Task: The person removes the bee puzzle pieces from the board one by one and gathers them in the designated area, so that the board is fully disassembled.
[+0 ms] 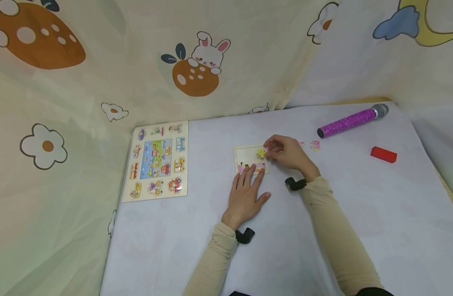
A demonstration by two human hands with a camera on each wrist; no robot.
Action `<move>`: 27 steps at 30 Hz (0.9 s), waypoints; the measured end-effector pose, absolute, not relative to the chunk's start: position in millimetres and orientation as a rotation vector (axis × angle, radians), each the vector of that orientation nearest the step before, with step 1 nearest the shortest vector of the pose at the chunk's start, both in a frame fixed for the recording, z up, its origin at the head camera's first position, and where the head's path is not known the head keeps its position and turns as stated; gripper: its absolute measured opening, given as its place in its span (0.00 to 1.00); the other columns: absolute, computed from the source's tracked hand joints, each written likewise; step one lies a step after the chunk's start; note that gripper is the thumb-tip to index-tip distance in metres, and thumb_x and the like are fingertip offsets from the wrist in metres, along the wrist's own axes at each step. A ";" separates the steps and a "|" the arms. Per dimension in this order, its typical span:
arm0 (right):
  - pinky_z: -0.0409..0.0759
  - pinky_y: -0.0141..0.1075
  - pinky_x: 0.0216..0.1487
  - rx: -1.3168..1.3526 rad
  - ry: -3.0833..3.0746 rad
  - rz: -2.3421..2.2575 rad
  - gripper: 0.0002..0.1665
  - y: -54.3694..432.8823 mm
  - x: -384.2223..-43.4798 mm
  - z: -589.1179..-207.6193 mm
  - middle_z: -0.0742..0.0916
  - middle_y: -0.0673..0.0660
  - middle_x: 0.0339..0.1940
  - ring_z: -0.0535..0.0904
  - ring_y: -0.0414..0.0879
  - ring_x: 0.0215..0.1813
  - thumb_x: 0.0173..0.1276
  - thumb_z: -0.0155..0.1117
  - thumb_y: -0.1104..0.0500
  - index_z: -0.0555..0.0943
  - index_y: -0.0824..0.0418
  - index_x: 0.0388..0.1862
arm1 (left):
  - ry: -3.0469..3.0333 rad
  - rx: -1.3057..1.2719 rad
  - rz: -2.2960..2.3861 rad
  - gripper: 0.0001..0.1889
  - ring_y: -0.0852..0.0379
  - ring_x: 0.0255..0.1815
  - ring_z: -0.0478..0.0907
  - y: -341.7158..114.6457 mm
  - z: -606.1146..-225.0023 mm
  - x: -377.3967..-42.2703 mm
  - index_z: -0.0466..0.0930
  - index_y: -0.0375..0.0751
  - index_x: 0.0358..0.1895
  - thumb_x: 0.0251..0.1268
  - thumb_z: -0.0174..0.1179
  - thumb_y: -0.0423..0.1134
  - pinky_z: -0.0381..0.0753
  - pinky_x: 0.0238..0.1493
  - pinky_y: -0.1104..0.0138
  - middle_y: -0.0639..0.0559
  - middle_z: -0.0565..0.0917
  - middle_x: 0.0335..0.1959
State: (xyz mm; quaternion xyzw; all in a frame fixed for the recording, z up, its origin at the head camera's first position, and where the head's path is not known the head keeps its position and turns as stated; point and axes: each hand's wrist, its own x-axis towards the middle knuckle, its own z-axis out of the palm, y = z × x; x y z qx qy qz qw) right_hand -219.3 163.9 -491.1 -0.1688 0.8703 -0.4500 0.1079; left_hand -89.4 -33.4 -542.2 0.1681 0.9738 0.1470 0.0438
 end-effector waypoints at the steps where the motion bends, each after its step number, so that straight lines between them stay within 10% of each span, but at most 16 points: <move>1: 0.85 0.36 0.46 -0.487 2.553 -1.343 0.15 168.4 -219.0 -491.3 0.91 0.64 0.47 0.90 0.55 0.44 0.71 0.74 0.64 0.85 0.64 0.55 | 2.976 0.512 0.447 0.38 0.48 0.89 0.46 -33.2 -542.6 -89.2 0.54 0.56 0.87 0.81 0.50 0.64 0.46 0.88 0.49 0.49 0.49 0.89; 16: 0.82 0.22 0.44 -0.241 2.608 -1.355 0.22 238.7 -204.2 -493.7 0.90 0.66 0.55 0.89 0.56 0.53 0.70 0.75 0.64 0.85 0.63 0.62 | 2.988 0.516 0.456 0.38 0.48 0.89 0.47 -32.4 -543.3 -87.3 0.54 0.56 0.87 0.81 0.51 0.62 0.47 0.87 0.49 0.48 0.50 0.89; 27: 0.76 0.19 0.42 -0.159 2.773 -1.242 0.22 289.5 -195.2 -487.2 0.90 0.65 0.50 0.82 0.36 0.44 0.69 0.78 0.57 0.87 0.60 0.61 | 2.980 0.501 0.472 0.39 0.49 0.89 0.46 -31.7 -543.7 -87.6 0.52 0.56 0.87 0.81 0.52 0.62 0.45 0.88 0.49 0.49 0.49 0.89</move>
